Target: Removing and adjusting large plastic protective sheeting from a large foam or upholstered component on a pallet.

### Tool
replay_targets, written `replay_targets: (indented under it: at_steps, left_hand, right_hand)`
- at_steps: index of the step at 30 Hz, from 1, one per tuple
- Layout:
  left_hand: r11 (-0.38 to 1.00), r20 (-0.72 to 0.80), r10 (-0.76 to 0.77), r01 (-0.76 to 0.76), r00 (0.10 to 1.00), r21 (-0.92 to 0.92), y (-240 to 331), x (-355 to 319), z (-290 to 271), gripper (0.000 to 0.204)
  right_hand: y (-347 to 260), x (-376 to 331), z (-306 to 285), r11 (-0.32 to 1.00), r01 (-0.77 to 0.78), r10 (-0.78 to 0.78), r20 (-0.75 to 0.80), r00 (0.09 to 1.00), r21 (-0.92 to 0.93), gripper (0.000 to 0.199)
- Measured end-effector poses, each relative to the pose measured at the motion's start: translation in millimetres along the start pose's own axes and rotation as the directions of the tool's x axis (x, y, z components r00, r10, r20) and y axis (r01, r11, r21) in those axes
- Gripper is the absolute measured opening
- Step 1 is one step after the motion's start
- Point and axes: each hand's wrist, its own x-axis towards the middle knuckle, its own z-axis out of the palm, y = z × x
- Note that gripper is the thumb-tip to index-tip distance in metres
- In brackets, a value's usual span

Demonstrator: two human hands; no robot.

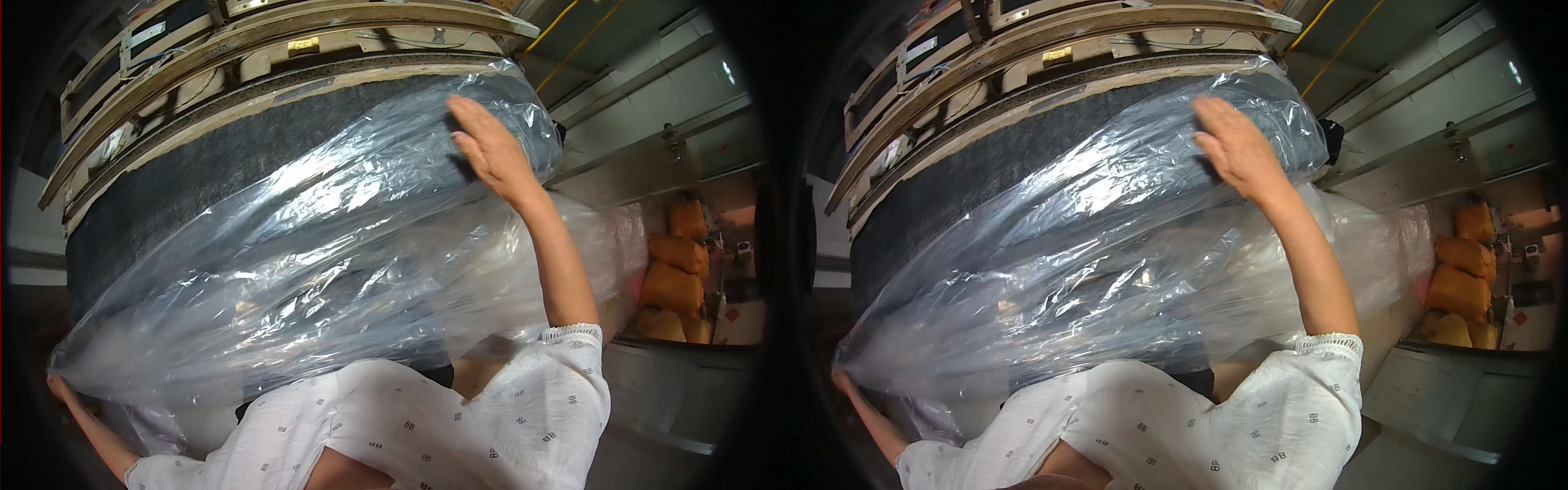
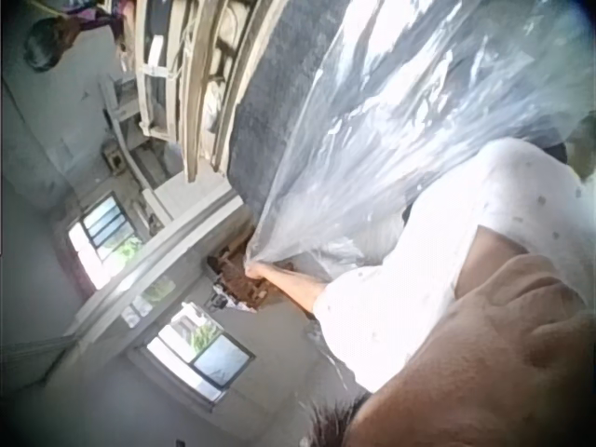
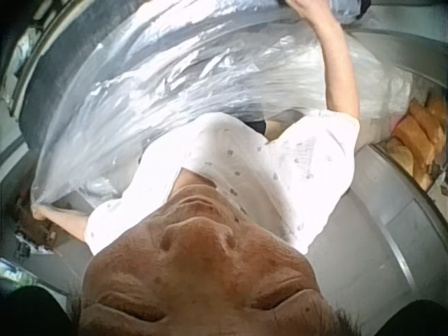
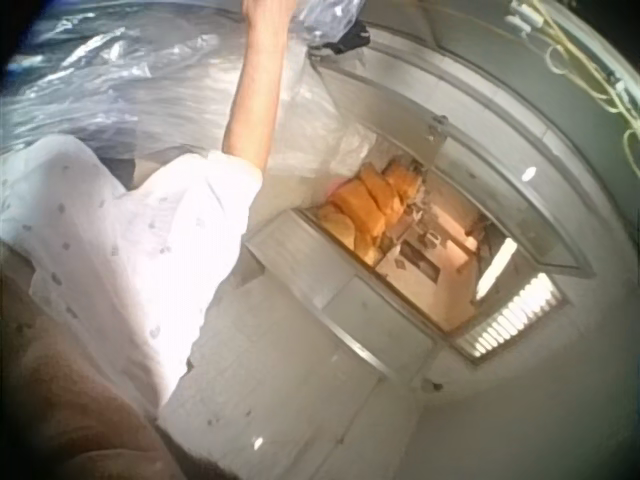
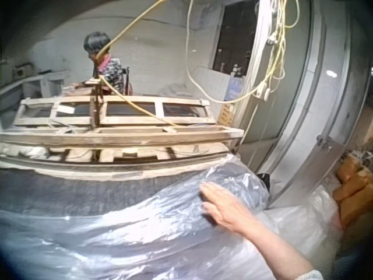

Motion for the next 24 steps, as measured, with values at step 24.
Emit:
replay_targets:
  at_steps: [24]
  left_hand:
    - [0.573,0.235,-0.028,0.208,0.972,-0.793,-14.9,-89.3,-12.7,0.037]
  right_hand:
    - [64.9,102.2,-27.9,0.804,-0.071,0.211,-0.171,0.962,0.59,0.023]
